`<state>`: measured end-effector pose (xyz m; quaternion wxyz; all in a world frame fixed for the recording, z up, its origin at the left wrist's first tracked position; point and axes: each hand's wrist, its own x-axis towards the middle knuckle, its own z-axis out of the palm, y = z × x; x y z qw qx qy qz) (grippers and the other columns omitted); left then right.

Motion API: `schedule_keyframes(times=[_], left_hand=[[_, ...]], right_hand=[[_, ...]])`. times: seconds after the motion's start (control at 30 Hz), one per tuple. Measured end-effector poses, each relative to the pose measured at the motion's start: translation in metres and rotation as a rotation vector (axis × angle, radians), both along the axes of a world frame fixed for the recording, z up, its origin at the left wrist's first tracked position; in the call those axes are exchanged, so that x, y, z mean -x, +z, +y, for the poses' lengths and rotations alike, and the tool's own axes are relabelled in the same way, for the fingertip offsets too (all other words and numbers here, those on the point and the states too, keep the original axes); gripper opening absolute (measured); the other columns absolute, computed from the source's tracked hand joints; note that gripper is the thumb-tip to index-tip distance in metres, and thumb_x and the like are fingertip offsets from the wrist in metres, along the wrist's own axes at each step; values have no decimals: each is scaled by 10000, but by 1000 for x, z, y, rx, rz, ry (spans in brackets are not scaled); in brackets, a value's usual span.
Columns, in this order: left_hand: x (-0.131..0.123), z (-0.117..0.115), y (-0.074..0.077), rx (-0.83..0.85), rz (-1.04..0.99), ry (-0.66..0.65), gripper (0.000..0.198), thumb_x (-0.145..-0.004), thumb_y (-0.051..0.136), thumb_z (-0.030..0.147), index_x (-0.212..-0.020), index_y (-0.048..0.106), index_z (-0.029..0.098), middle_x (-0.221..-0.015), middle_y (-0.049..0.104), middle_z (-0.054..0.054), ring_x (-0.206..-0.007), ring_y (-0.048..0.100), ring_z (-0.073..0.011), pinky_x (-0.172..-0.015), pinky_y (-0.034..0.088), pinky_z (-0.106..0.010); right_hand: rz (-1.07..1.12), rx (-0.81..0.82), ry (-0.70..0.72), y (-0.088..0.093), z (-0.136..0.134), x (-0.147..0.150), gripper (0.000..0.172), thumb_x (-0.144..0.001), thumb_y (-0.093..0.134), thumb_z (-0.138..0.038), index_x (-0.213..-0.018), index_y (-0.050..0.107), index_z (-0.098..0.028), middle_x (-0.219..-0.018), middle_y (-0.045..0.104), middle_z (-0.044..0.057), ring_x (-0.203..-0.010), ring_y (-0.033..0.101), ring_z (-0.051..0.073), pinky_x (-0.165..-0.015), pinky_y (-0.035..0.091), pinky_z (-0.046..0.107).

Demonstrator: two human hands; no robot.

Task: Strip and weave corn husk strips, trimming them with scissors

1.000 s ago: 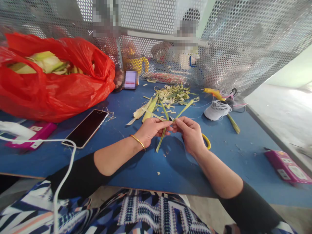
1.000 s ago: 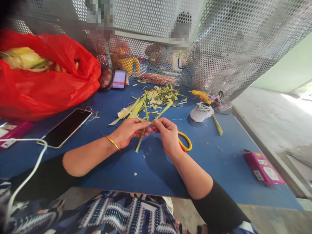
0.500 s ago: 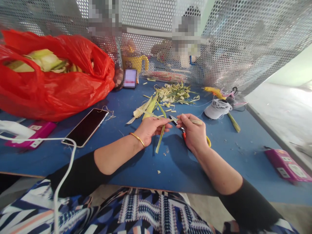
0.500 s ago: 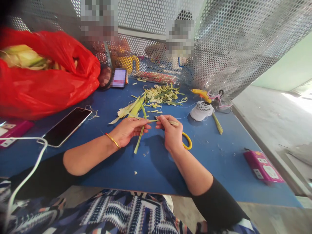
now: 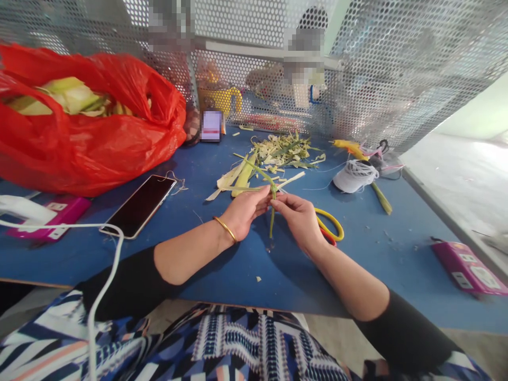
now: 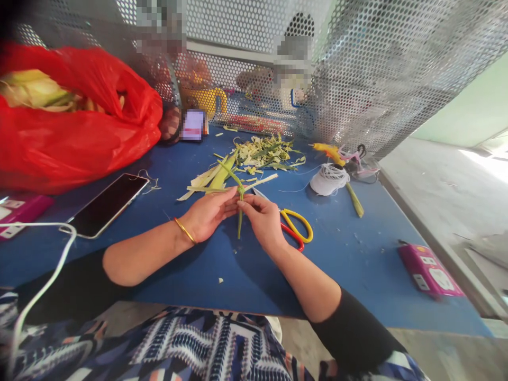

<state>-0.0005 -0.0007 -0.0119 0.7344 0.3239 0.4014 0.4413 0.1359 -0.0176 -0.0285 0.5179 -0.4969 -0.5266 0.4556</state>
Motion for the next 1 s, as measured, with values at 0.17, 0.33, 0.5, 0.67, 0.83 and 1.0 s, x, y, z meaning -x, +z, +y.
schedule_keyframes(times=[0.17, 0.33, 0.5, 0.67, 0.83, 1.0], left_hand=[[6, 4, 5, -77, 115, -28, 248, -852, 723, 299, -1074, 747, 192, -911, 788, -63, -892, 736, -182, -845, 527, -295], [17, 16, 10, -243, 390, 24, 325, -759, 735, 86, -1065, 758, 194, -822, 763, -43, -668, 693, -145, -644, 499, -242], [19, 23, 11, -205, 296, 14, 160, -861, 696, 332, -901, 768, 195, -799, 772, -72, -613, 692, -155, -586, 512, -250], [21, 20, 10, -51, 91, -252, 380, -791, 758, 562, -887, 765, 194, -808, 786, -104, -670, 729, -197, -618, 547, -285], [16, 15, 5, -91, 207, -248, 281, -795, 796, 433, -869, 780, 162, -707, 741, -65, -632, 693, -146, -611, 505, -247], [12, 14, 1, -144, 259, -105, 216, -751, 822, 370, -842, 793, 177, -795, 760, -57, -633, 674, -122, -534, 456, -206]], right_hand=[[-27, 14, -25, 2, 3, -6, 287, -730, 736, -469, -647, 636, -213, -656, 647, -17, -653, 552, 145, -681, 452, 295], [-87, -61, -164, 6, 7, -15, 195, -758, 679, -397, -695, 640, -217, -757, 699, 11, -703, 613, 161, -737, 473, 314], [-220, -163, -172, 9, 6, -17, 200, -801, 635, -349, -655, 584, -223, -1014, 728, 62, -842, 660, 186, -778, 500, 323], [-560, -339, -61, 11, 1, -17, 187, -858, 532, -232, -671, 540, -235, -1198, 715, 121, -1030, 671, 240, -838, 500, 361], [-764, -427, 31, 13, -4, -18, 173, -912, 488, -251, -769, 586, -240, -1273, 675, 117, -991, 675, 223, -784, 495, 339], [-766, -173, -32, 15, -4, -15, 173, -894, 524, -297, -730, 549, -249, -660, 656, 10, -565, 562, 163, -569, 380, 283]])
